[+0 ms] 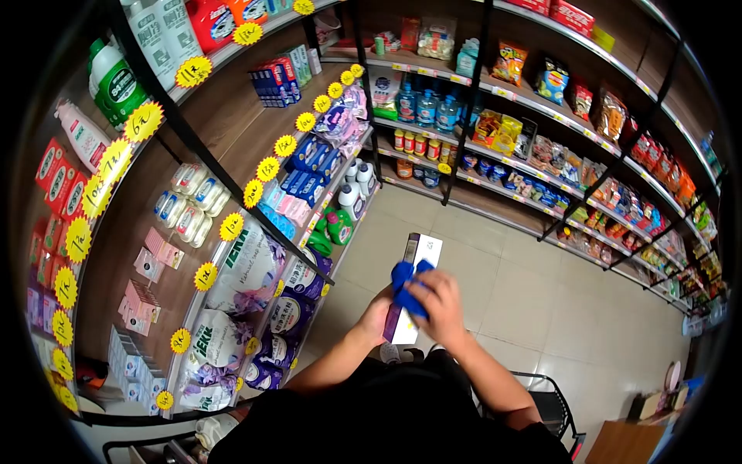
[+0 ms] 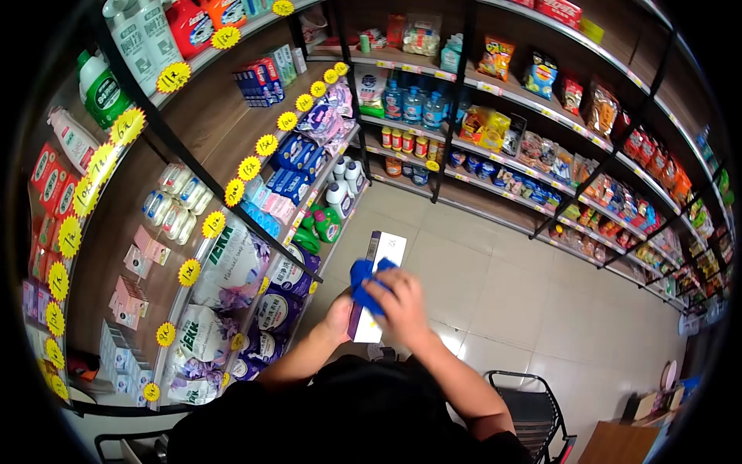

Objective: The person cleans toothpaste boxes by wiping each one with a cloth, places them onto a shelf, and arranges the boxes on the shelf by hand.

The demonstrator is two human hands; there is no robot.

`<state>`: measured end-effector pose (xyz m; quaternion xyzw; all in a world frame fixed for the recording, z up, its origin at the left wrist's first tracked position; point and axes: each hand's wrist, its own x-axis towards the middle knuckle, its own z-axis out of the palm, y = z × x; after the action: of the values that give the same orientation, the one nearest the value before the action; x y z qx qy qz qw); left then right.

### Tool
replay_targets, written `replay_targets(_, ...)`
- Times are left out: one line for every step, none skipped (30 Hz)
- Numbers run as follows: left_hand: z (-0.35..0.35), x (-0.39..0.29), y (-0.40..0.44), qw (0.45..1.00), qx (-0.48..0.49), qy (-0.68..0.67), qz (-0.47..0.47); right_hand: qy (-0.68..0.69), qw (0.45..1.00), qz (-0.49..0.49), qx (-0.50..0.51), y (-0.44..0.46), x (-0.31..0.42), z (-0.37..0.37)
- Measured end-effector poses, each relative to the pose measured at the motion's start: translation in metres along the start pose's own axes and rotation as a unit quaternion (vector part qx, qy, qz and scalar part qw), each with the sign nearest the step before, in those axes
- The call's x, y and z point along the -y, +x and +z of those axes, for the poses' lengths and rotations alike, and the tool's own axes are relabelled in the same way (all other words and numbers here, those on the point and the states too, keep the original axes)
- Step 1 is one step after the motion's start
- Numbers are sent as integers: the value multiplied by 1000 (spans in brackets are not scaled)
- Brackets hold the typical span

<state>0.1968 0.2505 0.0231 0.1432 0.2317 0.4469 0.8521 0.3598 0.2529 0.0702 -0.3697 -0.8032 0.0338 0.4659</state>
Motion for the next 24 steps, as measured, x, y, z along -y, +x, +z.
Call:
replay_targets(0,-2,1,999,-1,33,15,-13,1000,3,-18,18,-14,3)
replay_targets(-7,-7,2,998,53,23,5,-6,1000,17,-12,37,-23,3)
replay_targets(0,-8,2,998,3,61,25,2,1000,30,-6,54,-32,2)
replay_targets(5,-10,4,998,-10,53,37,22,999,33,1,68,-41,4)
replay_targets(9,-11,7,998,-23,44,50,33,999,25,5,76,-48,9)
replay_targets(7,-11,11,997,-30,42,62,53,998,21,17,82,-54,14)
replay_targets(2,-10,18,995,-42,32,81,73,997,17,30,86,-59,18)
replay_targets(-3,-10,24,993,-53,24,102,85,995,-18,52,89,-63,19)
replay_targets(-6,-11,32,991,-60,21,116,95,992,-28,82,90,-61,19)
replay_targets(-8,-12,39,987,-75,-9,143,114,988,-45,98,87,-60,21)
replay_targets(-9,-14,47,981,-89,-39,169,132,983,-62,114,83,-60,23)
replay_targets(-11,-19,55,972,-102,-41,208,141,981,-76,109,74,-62,27)
replay_targets(-11,-21,58,966,-97,-66,231,154,976,-69,139,67,-64,23)
replay_targets(-10,-24,65,962,-89,-61,251,167,971,-79,151,61,-68,19)
replay_targets(-7,-30,73,958,-80,-54,269,178,967,-88,162,56,-74,16)
replay_targets(0,-33,77,957,-89,-50,272,183,965,-94,164,52,-80,11)
replay_targets(1,-33,83,954,-98,-16,282,195,961,-98,168,48,-87,5)
replay_targets(6,-31,89,953,-88,16,289,207,958,-100,172,44,-94,0)
replay_targets(12,-27,95,951,-79,48,295,213,956,-102,176,41,-102,-2)
replay_targets(19,-20,102,950,-87,46,297,240,955,-73,158,36,-110,-2)
replay_targets(34,-14,108,933,-173,93,301,267,953,-44,140,32,-118,-4)
replay_targets(44,-9,113,907,-258,140,302,285,949,-45,127,32,-125,-8)
replay_targets(48,-7,118,904,-266,137,305,293,946,-46,133,29,-133,-10)
replay_targets(51,-7,121,912,-264,98,299,309,943,-54,113,26,-142,-9)
